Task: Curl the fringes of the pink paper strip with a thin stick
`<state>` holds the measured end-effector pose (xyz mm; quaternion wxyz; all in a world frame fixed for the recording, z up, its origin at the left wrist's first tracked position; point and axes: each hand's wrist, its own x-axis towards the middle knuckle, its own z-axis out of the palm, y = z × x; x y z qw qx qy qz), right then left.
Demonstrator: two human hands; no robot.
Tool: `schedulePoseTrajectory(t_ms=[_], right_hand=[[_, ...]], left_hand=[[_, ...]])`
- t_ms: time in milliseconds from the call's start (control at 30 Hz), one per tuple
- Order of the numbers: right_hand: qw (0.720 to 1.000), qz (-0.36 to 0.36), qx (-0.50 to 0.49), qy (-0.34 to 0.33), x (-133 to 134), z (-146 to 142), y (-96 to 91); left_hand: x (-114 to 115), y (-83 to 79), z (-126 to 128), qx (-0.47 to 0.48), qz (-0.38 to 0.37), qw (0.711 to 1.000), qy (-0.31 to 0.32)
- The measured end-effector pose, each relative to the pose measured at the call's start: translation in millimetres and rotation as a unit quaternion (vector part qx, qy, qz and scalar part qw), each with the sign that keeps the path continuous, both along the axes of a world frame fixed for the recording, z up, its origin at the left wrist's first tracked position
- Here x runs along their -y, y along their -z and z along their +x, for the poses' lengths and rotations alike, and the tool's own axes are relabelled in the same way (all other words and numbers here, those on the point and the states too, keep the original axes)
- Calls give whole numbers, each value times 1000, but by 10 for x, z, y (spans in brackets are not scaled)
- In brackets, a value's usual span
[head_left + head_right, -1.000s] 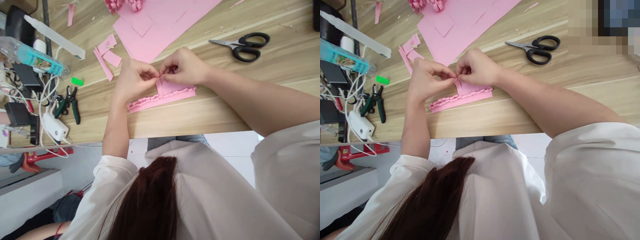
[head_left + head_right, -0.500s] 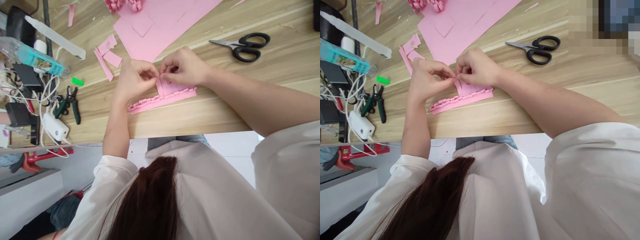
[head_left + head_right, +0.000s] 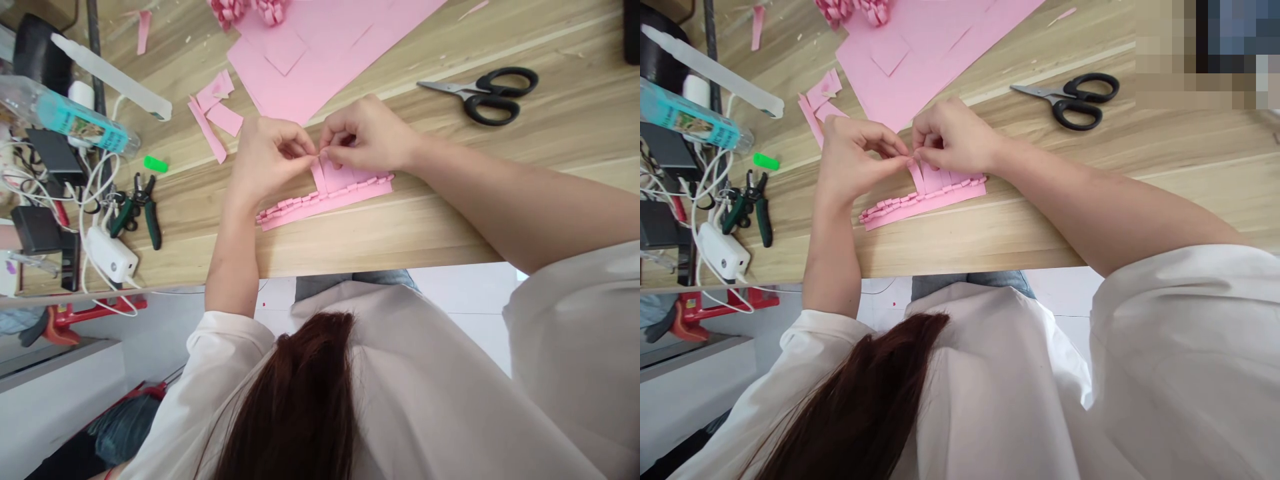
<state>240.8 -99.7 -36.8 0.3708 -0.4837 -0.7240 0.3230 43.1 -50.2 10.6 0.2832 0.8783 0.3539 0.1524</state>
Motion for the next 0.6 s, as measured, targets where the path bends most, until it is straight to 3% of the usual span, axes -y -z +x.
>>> schedulePoseTrajectory(t_ms=[200,400,600], right_hand=[[999,-20,-25,12,8,-10,-3],[1000,12,-4,-1,-16,1,27],[999,-20,-20,19,-1,-8,7]], left_hand=[[-2,-24,-9,-25,8,1000,10],[17,-34,6,-33,21,999,25],[-1,-38,1,-52,30,997,44]])
